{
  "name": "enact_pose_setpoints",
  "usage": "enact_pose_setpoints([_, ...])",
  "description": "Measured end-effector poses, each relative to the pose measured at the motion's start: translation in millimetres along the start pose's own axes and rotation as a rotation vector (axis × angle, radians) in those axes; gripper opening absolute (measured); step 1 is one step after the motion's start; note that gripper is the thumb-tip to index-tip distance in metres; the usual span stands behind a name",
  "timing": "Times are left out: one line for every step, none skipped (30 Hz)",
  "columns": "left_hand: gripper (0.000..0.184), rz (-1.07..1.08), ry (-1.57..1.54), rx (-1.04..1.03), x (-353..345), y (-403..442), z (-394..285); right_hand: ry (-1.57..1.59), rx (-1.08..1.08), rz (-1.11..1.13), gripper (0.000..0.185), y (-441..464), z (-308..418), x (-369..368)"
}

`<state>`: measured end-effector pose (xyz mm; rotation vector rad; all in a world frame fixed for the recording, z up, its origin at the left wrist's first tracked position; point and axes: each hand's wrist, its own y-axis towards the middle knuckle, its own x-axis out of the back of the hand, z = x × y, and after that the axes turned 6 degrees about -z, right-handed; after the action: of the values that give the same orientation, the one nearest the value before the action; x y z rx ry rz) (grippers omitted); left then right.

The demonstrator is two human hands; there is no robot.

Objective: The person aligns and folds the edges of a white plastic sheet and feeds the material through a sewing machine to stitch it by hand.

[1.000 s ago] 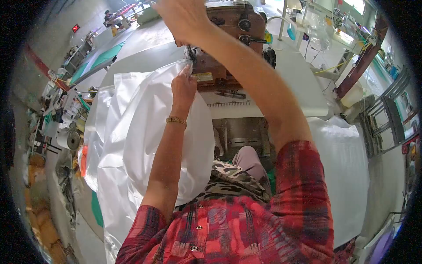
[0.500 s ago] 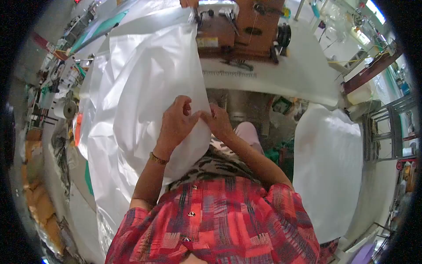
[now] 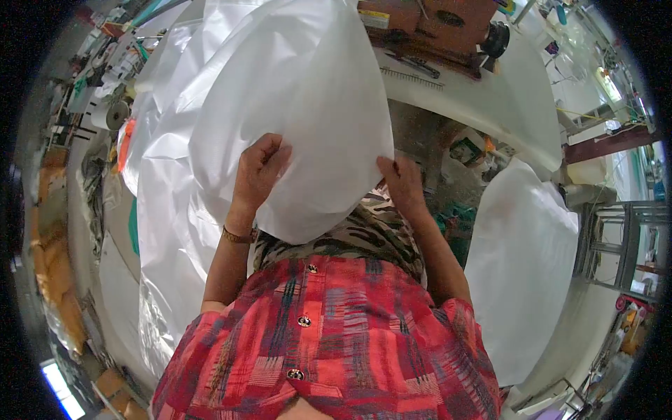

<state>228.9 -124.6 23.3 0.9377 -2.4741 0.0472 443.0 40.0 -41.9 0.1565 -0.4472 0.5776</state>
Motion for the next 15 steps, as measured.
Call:
enact_pose_setpoints([0.009, 0.054, -0.203, 0.098, 2, 2, 4, -0.188, 0.086, -0.074, 0.026, 7, -1, 0])
enact_pose_setpoints([0.009, 0.054, -0.202, 0.109, 1, 2, 7, -0.189, 0.08, -0.066, 0.026, 11, 15, -1])
enact_pose_setpoints([0.01, 0.053, -0.212, 0.072, -1, 3, 9, -0.237, 0.389, -0.342, 0.023, 16, 34, -1])
enact_pose_setpoints([0.012, 0.052, -0.224, 0.031, -3, 2, 10, -0.281, 0.701, -0.62, 0.022, 18, 55, -3])
enact_pose_setpoints([0.012, 0.057, -0.226, 0.034, -5, -1, 9, -0.284, 0.697, -0.621, 0.022, 13, 67, -7])
enact_pose_setpoints([0.013, 0.011, -0.18, 0.017, -6, -2, 6, -0.098, 0.496, -0.439, 0.023, 9, 78, -13])
enact_pose_setpoints([0.013, -0.032, -0.132, -0.004, -7, -2, 2, 0.087, 0.293, -0.261, 0.025, 5, 86, -21])
enact_pose_setpoints([0.013, -0.018, -0.13, -0.012, -7, -2, -2, 0.315, 0.142, -0.137, 0.024, 7, 92, -32])
enact_pose_setpoints([0.012, -0.074, -0.067, -0.113, -6, -3, -6, 0.542, -0.01, -0.012, 0.024, 12, 96, -44])
enact_pose_setpoints([0.011, -0.13, -0.004, -0.217, -6, -2, -9, 0.548, -0.014, -0.03, 0.024, 16, 93, -58])
enact_pose_setpoints([0.011, -0.115, -0.004, -0.226, -6, -2, -9, 0.492, 0.045, 0.061, 0.023, 19, 85, -73])
enact_pose_setpoints([0.012, -0.152, -0.008, -0.232, -7, -2, -7, 0.432, 0.11, 0.156, 0.022, 21, 76, -81])
enact_pose_setpoints([0.013, -0.192, -0.011, -0.234, -5, -1, -7, 0.435, 0.113, 0.151, 0.022, 19, 75, -83])
enact_pose_setpoints([0.013, -0.19, -0.005, -0.236, -2, -2, -7, 0.473, 0.084, 0.134, 0.021, 15, 75, -88])
enact_pose_setpoints([0.013, -0.188, 0.015, -0.267, 3, -2, -8, 0.51, 0.054, 0.118, 0.019, 10, 75, -92])
